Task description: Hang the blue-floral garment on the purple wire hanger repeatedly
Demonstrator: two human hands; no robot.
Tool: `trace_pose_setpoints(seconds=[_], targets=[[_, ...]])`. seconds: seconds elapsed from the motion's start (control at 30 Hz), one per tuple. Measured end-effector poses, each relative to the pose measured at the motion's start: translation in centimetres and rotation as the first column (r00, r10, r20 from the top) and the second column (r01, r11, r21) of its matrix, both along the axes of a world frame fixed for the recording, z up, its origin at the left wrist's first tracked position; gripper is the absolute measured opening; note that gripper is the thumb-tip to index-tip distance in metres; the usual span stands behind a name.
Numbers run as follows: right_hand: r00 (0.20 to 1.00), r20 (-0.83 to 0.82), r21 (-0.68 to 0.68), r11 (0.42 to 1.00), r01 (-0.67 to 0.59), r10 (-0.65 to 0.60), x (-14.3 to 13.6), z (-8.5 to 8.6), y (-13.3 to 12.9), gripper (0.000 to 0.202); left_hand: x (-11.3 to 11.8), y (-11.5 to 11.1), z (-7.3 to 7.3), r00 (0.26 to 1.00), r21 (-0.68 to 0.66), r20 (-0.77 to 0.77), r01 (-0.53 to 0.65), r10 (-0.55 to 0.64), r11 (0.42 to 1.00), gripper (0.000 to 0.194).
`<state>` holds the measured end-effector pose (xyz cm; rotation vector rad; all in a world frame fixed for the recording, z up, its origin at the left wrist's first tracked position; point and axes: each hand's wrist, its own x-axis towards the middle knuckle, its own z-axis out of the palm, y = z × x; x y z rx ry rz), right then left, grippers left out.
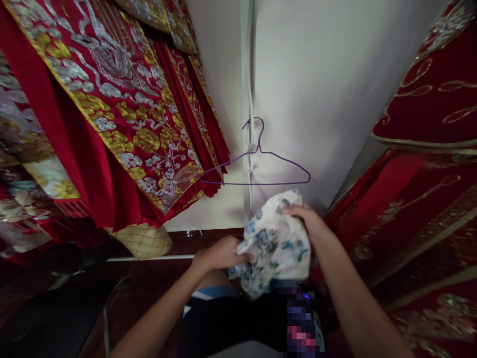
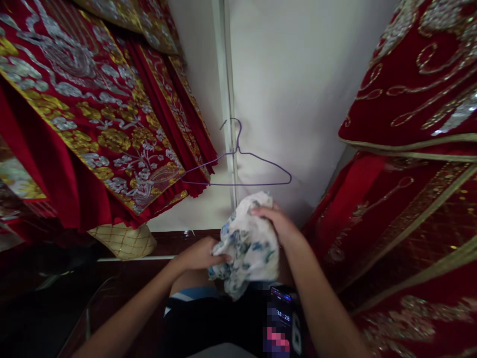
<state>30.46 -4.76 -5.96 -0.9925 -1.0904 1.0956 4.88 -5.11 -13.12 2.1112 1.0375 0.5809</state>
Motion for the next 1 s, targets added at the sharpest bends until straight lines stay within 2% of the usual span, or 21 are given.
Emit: trace_pose_setpoints(seconds=[0.07, 0.17, 0.27, 0.33, 0.4, 0.47, 0.57, 0.67, 0.73, 0.8, 0.87, 0.93, 1.0], targets=[[1.0, -0.003, 0.006, 1.0, 0.018, -0.018, 1.5, 0.9, 2.5, 0.032, -2.6, 1.2, 0.1, 0.983, 0.133, -0.151, -0.081, 0.101, 0.988, 0.048], [0.98, 0.188, 0.099, 0.994, 0.047, -0.065, 1.8, 0.9, 6.4, 0.036, -6.2, 2.6, 1.9, 0.949, 0.341, -0.244, -0.11, 0.201, 0.933, 0.041], [0.908, 0.404, 0.248, 0.969, 0.01, -0.112, 0.2, -0.7, 10.0, 0.033, -8.5, 3.3, 4.1, 0.929, 0.474, -0.242, -0.139, 0.28, 0.87, 0.034], [0.847, 0.515, 0.255, 0.967, -0.008, -0.129, -0.9, -2.0, 11.6, 0.031, -9.2, 3.3, 5.1, 0.915, 0.487, -0.222, -0.194, 0.336, 0.852, 0.035], [0.814, 0.564, 0.222, 0.975, 0.013, -0.139, -1.3, -3.0, 12.2, 0.038, -9.5, 3.2, 5.6, 0.904, 0.487, -0.173, -0.266, 0.391, 0.832, 0.039], [0.806, 0.568, 0.218, 0.975, 0.046, -0.165, -0.9, -3.3, 11.7, 0.042, -9.3, 3.1, 5.8, 0.901, 0.484, -0.087, -0.334, 0.424, 0.809, 0.04], [0.789, 0.578, 0.221, 0.971, 0.093, -0.207, 0.7, -2.8, 9.7, 0.044, -8.3, 3.0, 6.2, 0.9, 0.477, 0.057, -0.405, 0.433, 0.78, 0.037], [0.774, 0.596, 0.173, 0.976, 0.135, -0.213, 2.2, -1.5, 7.8, 0.043, -6.3, 3.2, 7.2, 0.86, 0.496, 0.225, -0.505, 0.457, 0.707, 0.032], [0.77, 0.606, 0.151, 0.979, 0.136, -0.201, 2.6, -0.9, 7.0, 0.042, -4.7, 3.5, 8.5, 0.838, 0.529, 0.311, -0.545, 0.45, 0.651, 0.028], [0.778, 0.603, 0.138, 0.984, 0.116, -0.177, 2.4, -0.7, 6.3, 0.041, -3.1, 4.1, 10.2, 0.847, 0.567, 0.33, -0.531, 0.417, 0.63, 0.023], [0.798, 0.58, 0.141, 0.985, 0.097, -0.161, 1.7, -0.9, 5.7, 0.042, -1.7, 4.9, 12.2, 0.892, 0.599, 0.268, -0.45, 0.364, 0.662, 0.018], [0.814, 0.562, 0.153, 0.985, 0.077, -0.15, 1.0, -1.3, 4.8, 0.045, -0.5, 6.0, 14.0, 0.933, 0.627, 0.154, -0.346, 0.324, 0.698, 0.03], [0.807, 0.567, 0.201, 0.978, 0.062, -0.168, 0.9, -1.6, 4.0, 0.045, 0.3, 7.1, 15.1, 0.948, 0.653, 0.068, -0.278, 0.312, 0.704, 0.039]])
